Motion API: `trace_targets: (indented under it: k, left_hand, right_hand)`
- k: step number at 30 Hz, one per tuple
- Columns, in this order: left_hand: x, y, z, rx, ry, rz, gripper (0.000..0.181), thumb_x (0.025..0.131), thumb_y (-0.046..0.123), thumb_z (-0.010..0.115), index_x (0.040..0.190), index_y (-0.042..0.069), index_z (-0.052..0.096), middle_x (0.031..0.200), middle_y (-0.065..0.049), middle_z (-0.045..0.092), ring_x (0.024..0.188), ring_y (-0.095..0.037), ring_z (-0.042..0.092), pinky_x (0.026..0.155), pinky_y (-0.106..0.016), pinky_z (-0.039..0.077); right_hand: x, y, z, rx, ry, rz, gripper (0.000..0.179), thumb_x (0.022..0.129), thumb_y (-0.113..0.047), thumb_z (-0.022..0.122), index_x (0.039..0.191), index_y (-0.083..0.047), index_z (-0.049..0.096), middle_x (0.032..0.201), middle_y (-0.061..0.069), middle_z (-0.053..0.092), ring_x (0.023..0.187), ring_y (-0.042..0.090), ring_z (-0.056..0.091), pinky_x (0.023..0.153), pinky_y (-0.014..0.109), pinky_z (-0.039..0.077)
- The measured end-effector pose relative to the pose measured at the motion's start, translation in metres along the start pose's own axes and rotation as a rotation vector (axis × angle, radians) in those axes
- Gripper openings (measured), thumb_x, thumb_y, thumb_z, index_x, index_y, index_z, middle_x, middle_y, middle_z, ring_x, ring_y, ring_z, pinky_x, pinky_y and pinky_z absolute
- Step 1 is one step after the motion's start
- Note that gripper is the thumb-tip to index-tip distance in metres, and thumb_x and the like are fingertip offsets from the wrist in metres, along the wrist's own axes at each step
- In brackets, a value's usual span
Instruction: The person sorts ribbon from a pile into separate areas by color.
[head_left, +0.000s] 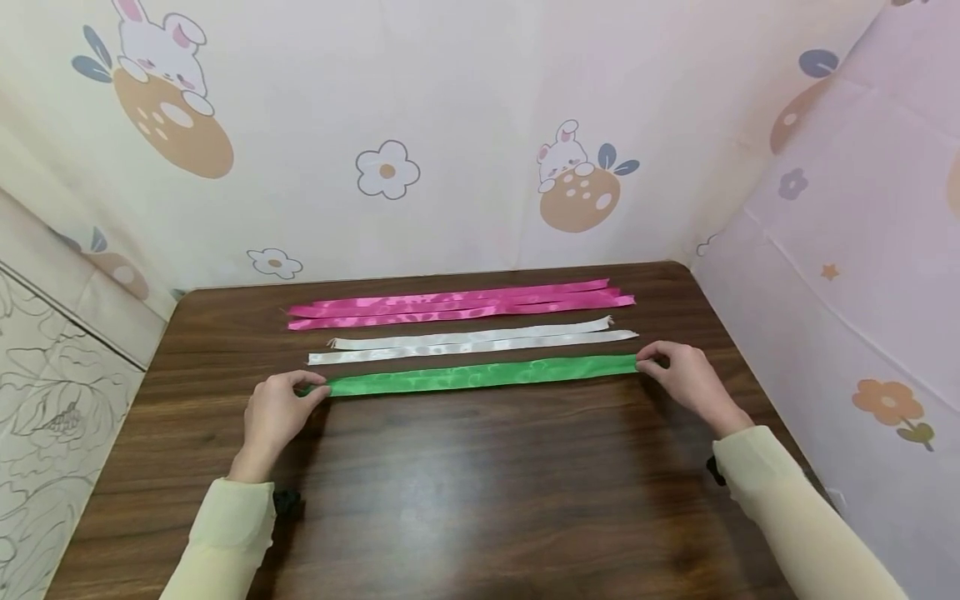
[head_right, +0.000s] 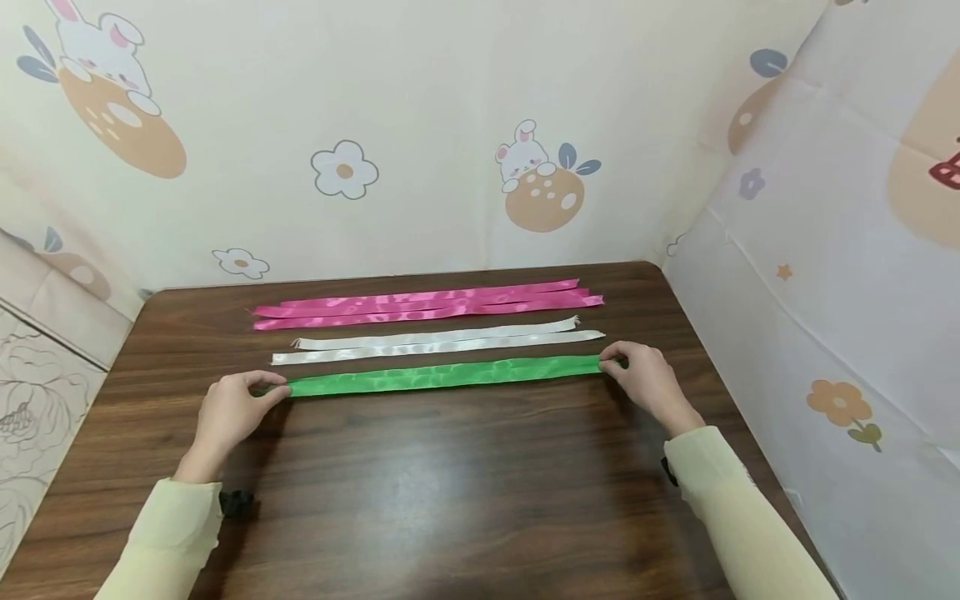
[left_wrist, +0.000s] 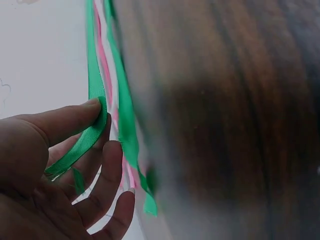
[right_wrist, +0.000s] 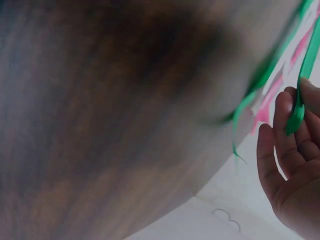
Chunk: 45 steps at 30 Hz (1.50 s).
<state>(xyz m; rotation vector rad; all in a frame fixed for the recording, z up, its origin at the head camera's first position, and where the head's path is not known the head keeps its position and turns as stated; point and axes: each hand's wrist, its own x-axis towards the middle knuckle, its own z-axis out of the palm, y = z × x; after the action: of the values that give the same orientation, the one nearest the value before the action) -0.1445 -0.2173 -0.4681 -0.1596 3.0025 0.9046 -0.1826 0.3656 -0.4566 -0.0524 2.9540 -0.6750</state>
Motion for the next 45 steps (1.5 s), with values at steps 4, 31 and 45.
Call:
trace_targets:
  k: [4,31,45]
  left_hand:
    - [0.0,-0.004,0.004,0.018,0.001,-0.026,0.025,0.095,0.027,0.074,0.11,0.008,0.079,0.046,-0.003,0.049,0.05,-0.012,0.024,0.046,-0.029,0.022]
    - [0.001,-0.012,0.009,0.098,0.09,0.022,0.017,0.087,0.018,0.082,0.101,0.009,0.079,0.092,-0.011,0.079,0.065,-0.023,0.066,0.052,-0.029,0.037]
    - [0.001,-0.015,0.002,0.105,0.114,0.023,0.018,0.087,0.014,0.081,0.103,0.007,0.078,0.092,-0.013,0.079,0.063,-0.023,0.064,0.049,-0.029,0.035]
  right_hand:
    - [0.001,0.004,0.01,0.002,-0.016,0.015,0.02,0.101,-0.022,0.067,0.115,-0.009,0.072,0.123,0.021,0.072,0.107,0.038,0.066,0.086,0.053,0.052]
    - [0.007,0.005,0.02,-0.155,0.035,0.029,0.03,0.096,-0.03,0.074,0.113,-0.005,0.072,0.118,0.023,0.071,0.099,0.039,0.068,0.075,0.056,0.053]
    - [0.004,0.007,0.012,-0.147,0.06,0.039,0.034,0.094,-0.03,0.075,0.115,-0.004,0.07,0.105,0.018,0.069,0.088,0.03,0.063,0.072,0.051,0.049]
